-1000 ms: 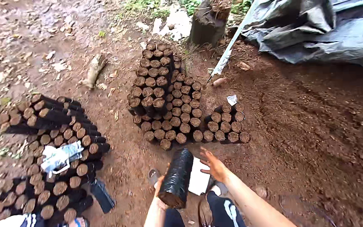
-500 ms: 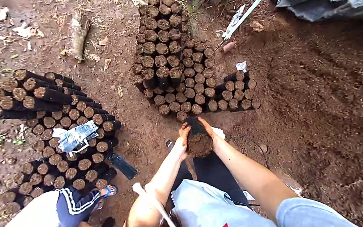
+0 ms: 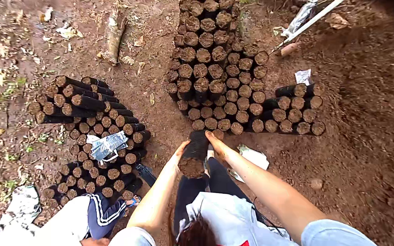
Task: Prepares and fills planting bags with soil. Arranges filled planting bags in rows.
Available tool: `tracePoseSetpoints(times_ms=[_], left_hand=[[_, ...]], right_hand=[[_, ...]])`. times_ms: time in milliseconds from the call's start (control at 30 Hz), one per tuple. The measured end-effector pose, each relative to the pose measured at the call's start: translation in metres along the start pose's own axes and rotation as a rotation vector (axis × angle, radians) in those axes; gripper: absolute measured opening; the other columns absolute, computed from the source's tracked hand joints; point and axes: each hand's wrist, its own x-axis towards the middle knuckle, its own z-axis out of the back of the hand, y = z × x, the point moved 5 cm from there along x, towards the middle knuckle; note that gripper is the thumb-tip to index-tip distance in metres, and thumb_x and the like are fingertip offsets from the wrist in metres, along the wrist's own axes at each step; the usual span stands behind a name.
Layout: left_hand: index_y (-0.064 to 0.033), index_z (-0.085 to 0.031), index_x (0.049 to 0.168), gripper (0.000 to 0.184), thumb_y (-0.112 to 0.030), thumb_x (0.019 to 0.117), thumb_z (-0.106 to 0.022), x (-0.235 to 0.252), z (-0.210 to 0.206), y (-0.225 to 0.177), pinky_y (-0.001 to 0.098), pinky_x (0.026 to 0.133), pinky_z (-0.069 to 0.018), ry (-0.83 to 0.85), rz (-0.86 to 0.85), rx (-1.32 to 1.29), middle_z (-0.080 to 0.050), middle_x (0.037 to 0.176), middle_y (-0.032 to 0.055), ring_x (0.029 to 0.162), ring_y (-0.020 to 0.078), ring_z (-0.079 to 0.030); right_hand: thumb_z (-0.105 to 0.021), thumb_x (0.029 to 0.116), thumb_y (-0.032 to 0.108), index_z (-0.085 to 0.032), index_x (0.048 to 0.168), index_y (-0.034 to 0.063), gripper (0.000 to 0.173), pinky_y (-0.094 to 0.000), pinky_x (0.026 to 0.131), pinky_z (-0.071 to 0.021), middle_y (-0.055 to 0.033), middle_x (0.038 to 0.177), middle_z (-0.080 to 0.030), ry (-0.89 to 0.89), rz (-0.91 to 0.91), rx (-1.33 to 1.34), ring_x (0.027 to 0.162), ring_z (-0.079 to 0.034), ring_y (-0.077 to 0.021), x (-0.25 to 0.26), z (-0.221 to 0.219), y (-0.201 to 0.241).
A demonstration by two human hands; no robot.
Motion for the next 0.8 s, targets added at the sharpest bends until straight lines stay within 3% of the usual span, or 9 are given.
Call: tracePoseSetpoints(times_ms=[67, 167, 300, 500, 600, 633, 700, 733, 800], left_hand=[[-0.0081, -0.057, 0.13, 0.039, -0.028, 0.1138, -0.028, 0.027, 0.037, -0.014, 0.0241, 0.079, -0.0569, -0.041, -0.114, 0.046, -0.069, 0.105, 0.002, 0.091, 0.005, -0.066], [-0.0086, -0.057, 0.127, 0.037, -0.027, 0.1133, -0.027, 0.098, 0.105, -0.034, 0.024, 0.079, -0.0582, 0.048, -0.133, 0.024, -0.07, 0.103, 0.0003, 0.09, 0.0045, -0.067], [-0.0123, -0.061, 0.124, 0.04, -0.039, 0.112, -0.034, 0.147, 0.156, -0.087, 0.0361, 0.075, -0.0617, -0.095, 0.093, -0.145, -0.073, 0.096, 0.0063, 0.085, 0.0156, -0.071], [-0.0164, -0.061, 0.128, 0.044, -0.05, 0.1043, -0.047, 0.314, 0.273, -0.126, 0.0403, 0.079, -0.0608, 0.054, 0.183, -0.019, -0.072, 0.106, 0.0066, 0.094, 0.0184, -0.071], [-0.0198, -0.058, 0.122, 0.029, -0.04, 0.1094, -0.041, 0.323, 0.243, -0.18, 0.0336, 0.079, -0.0566, -0.385, 0.345, 0.161, -0.067, 0.1, 0.0021, 0.09, 0.014, -0.067], [-0.0204, -0.057, 0.117, 0.026, -0.038, 0.1096, -0.04, 0.333, 0.238, -0.188, 0.031, 0.073, -0.0564, -0.394, 0.338, 0.191, -0.066, 0.094, 0.0002, 0.084, 0.0118, -0.066], [-0.0201, -0.058, 0.115, 0.027, -0.041, 0.1083, -0.043, 0.371, 0.245, -0.186, 0.0301, 0.066, -0.0591, -0.238, 0.235, 0.171, -0.068, 0.09, -0.0006, 0.079, 0.0105, -0.069], [-0.02, -0.058, 0.118, 0.032, -0.046, 0.1074, -0.042, 0.387, 0.241, -0.187, 0.0351, 0.069, -0.0586, -0.255, 0.26, 0.183, -0.068, 0.095, 0.0024, 0.083, 0.0145, -0.068], [-0.0151, -0.049, 0.141, 0.056, -0.056, 0.1077, -0.03, 0.421, 0.226, -0.188, 0.0508, 0.089, -0.0501, -0.228, 0.294, 0.153, -0.06, 0.125, 0.0167, 0.108, 0.03, -0.06]], right_hand=[[-0.037, 0.1121, 0.037, -0.035, 0.159, 0.0063, 0.056, -0.0494, 0.126, -0.0241, -0.016, 0.166, -0.032, 0.075, 0.06, -0.27, 0.153, -0.031, -0.0274, 0.013, 0.007, 0.021], [-0.043, 0.1102, 0.029, -0.053, 0.147, 0.0056, 0.044, -0.0468, 0.118, -0.0375, -0.0146, 0.151, -0.053, 0.047, 0.107, -0.429, 0.14, -0.05, -0.026, 0.032, 0.038, 0.027], [-0.04, 0.1104, 0.032, -0.053, 0.146, 0.0057, 0.046, -0.0478, 0.112, -0.0465, -0.0159, 0.144, -0.059, -0.148, -0.026, -0.439, 0.131, -0.059, -0.0273, 0.044, 0.1, -0.008], [-0.041, 0.11, 0.033, -0.052, 0.147, 0.006, 0.047, -0.0513, 0.102, -0.0508, -0.0186, 0.141, -0.06, -0.474, -0.266, -0.312, 0.124, -0.062, -0.0316, 0.026, 0.145, -0.08], [-0.036, 0.1095, 0.03, -0.048, 0.147, 0.0042, 0.047, -0.0427, 0.094, -0.0545, -0.0161, 0.138, -0.062, -0.683, -0.31, -0.044, 0.116, -0.066, -0.0252, 0.005, 0.144, -0.112], [-0.033, 0.1096, 0.031, -0.046, 0.148, 0.005, 0.048, -0.039, 0.09, -0.0565, -0.0138, 0.135, -0.063, -0.754, -0.319, 0.029, 0.111, -0.068, -0.0217, -0.002, 0.141, -0.121], [-0.031, 0.1106, 0.031, -0.044, 0.148, 0.005, 0.048, -0.0354, 0.087, -0.0579, -0.0125, 0.133, -0.063, -0.845, -0.348, 0.104, 0.106, -0.069, -0.0184, -0.012, 0.138, -0.135], [-0.03, 0.111, 0.031, -0.043, 0.149, 0.004, 0.048, -0.0345, 0.087, -0.0572, -0.0126, 0.133, -0.062, -0.859, -0.37, 0.109, 0.105, -0.068, -0.0173, -0.014, 0.134, -0.142], [-0.029, 0.1105, 0.028, -0.041, 0.148, 0.0011, 0.048, -0.0322, 0.087, -0.0566, -0.0128, 0.132, -0.061, -0.851, -0.397, 0.073, 0.104, -0.068, -0.0142, -0.006, 0.132, -0.155]])
